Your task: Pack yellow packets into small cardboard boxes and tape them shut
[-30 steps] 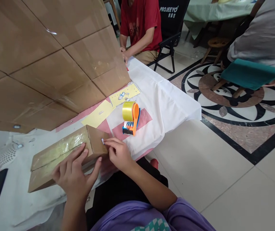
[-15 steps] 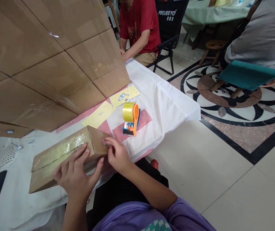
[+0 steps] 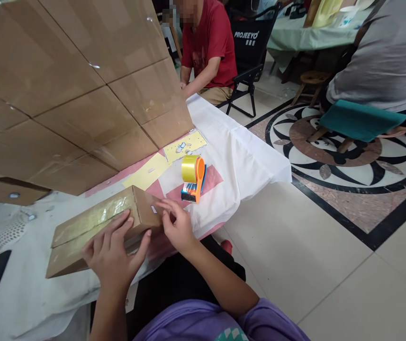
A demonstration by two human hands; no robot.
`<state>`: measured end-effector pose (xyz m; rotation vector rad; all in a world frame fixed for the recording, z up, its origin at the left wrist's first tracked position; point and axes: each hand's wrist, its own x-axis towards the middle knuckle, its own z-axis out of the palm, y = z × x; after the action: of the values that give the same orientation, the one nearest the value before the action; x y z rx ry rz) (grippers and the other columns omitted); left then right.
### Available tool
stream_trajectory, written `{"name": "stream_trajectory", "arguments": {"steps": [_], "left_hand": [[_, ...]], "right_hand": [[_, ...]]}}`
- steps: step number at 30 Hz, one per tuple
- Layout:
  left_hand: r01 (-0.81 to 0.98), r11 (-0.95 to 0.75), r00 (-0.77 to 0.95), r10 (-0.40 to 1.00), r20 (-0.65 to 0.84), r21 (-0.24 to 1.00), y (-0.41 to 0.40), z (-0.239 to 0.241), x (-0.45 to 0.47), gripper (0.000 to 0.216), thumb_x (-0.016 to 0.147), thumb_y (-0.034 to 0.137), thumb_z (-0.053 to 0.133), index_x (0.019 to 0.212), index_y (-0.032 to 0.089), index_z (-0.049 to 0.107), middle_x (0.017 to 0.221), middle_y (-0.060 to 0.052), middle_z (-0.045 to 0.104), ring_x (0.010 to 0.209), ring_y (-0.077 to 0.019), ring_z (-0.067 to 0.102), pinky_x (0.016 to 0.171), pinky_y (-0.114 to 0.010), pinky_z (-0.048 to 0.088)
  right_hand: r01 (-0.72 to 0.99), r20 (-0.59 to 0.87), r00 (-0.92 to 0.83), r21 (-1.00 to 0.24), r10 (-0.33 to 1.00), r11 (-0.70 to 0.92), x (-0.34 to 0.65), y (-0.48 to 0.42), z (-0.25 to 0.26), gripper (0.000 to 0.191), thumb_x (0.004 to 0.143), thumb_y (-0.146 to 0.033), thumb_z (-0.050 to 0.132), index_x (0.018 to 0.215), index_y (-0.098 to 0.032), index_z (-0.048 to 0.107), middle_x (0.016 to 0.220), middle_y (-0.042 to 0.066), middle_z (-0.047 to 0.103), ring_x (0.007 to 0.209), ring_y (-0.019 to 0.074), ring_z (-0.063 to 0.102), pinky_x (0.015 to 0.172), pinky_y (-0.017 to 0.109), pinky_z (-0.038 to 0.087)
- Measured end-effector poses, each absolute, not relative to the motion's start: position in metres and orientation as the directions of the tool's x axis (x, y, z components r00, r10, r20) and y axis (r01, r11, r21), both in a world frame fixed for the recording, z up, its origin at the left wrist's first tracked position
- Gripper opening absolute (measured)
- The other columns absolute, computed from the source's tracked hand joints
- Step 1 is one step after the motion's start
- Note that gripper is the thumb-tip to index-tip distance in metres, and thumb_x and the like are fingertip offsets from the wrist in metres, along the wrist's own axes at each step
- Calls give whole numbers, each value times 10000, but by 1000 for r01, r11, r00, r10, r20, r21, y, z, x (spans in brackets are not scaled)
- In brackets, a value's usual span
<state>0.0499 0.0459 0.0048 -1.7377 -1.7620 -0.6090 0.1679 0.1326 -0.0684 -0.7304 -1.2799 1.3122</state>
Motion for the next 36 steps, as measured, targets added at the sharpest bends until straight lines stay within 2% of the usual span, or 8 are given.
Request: {"name": "stream_trajectory", "arguments": {"steps": [3,6,10,17,24,28,33,36], "left_hand": [[995,43,33,724,689,-92,47,6,51,516,791,363,773,1266,253,603,1254,-81,739,1029,-296,679,960,-422,348],[993,43,43,715,697,-106,47,8,52,508,777,388,778,1236,247,613,1248,-80,742,1020,-297,684,949,-423,355],[993,39,51,722,690,-114,47,10,54,506,769,415,784,1208,224,619,1242,-96,743,1019,-296,678,933,-433,361],[994,55,28,710,704,-94,49,9,53,450,791,370,771,1197,239,626,1231,-77,749,1024,-278,679,940,-420,358],[992,54,40,723,689,-115,46,10,54,444,810,424,726,1192,217,632,1224,-102,750,1016,-295,683,929,-436,360],[990,51,56,723,689,-134,47,11,54,431,816,418,723,1183,210,634,1220,-99,752,997,-292,687,913,-440,374],[994,47,39,711,702,-102,51,12,52,401,805,378,738,1158,219,634,1209,-88,757,1014,-283,693,911,-435,387],[995,28,46,724,689,-96,52,13,52,401,810,386,731,1163,224,632,1222,-85,752,1031,-287,692,912,-438,386]], "right_hand": [[-236,213,-163,-957,963,171,168,129,-70,233,894,-165,559,1096,-238,650,1009,51,808,976,225,775,902,371,625],[-264,217,-162,-949,963,170,164,122,-72,203,850,-136,572,1006,-240,651,964,51,803,920,231,782,842,360,638],[-276,214,-173,-948,961,162,163,115,-71,195,861,-149,577,1010,-254,644,1001,53,791,968,233,772,872,371,635],[-249,205,-166,-955,965,160,168,122,-67,293,901,-151,547,1178,-234,595,1153,83,772,1098,229,737,929,370,607],[-347,135,-243,-937,961,44,166,110,-55,227,874,-165,576,1089,-217,625,1141,92,782,1083,232,750,937,360,612],[-350,110,-281,-937,953,5,171,106,-54,264,887,-181,566,1143,-225,609,1225,99,754,1152,242,722,990,394,590],[-363,125,-232,-931,965,33,171,116,-59,335,920,-225,566,1254,-237,542,1412,114,646,1273,259,649,1032,420,564],[-372,171,-294,-927,940,52,171,122,-59,333,960,-283,551,1288,-236,529,1425,117,635,1328,254,605,1095,435,516]]}}
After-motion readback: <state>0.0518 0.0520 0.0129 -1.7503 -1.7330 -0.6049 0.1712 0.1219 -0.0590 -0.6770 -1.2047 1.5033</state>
